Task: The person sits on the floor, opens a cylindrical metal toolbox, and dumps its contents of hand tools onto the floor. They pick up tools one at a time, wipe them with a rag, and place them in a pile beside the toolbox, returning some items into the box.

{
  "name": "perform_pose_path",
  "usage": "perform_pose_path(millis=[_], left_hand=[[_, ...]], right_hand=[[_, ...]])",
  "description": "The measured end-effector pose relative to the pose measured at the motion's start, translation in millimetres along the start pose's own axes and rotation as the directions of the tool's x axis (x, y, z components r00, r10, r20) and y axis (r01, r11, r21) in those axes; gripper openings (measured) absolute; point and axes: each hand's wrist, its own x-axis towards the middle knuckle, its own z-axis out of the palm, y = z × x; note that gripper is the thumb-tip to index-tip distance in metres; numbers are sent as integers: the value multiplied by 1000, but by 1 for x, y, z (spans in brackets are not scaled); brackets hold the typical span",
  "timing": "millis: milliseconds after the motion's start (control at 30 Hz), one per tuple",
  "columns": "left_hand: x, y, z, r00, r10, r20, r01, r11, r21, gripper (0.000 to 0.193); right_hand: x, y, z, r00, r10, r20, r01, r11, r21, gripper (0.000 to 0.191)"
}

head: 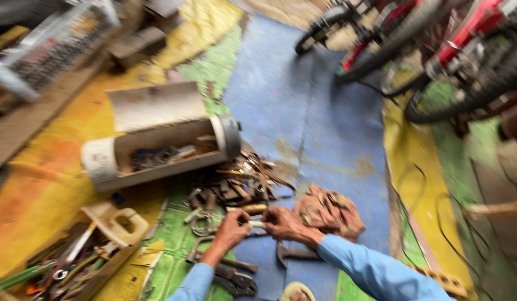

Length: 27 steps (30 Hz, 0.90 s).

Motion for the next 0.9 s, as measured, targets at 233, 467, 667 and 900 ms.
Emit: perform_pose_path(millis=[233,467,667,900], left_hand=[[-2,1,7,979,-192,68,189,980,56,21],[1,-1,15,981,-175,84,169,983,71,19],[12,-13,24,984,-138,114,136,990,30,19],[29,-11,39,962,-240,134,243,970,-5,21]], right_hand=[[-16,6,-18,999,37,-8,-37,999,38,28],[-21,18,-38,969,247,-21,-235,944,233,25],[-46,29,-85,943,199,-268,-137,963,232,24],[-107,43,-107,842,426,-331,-302,881,365,21]])
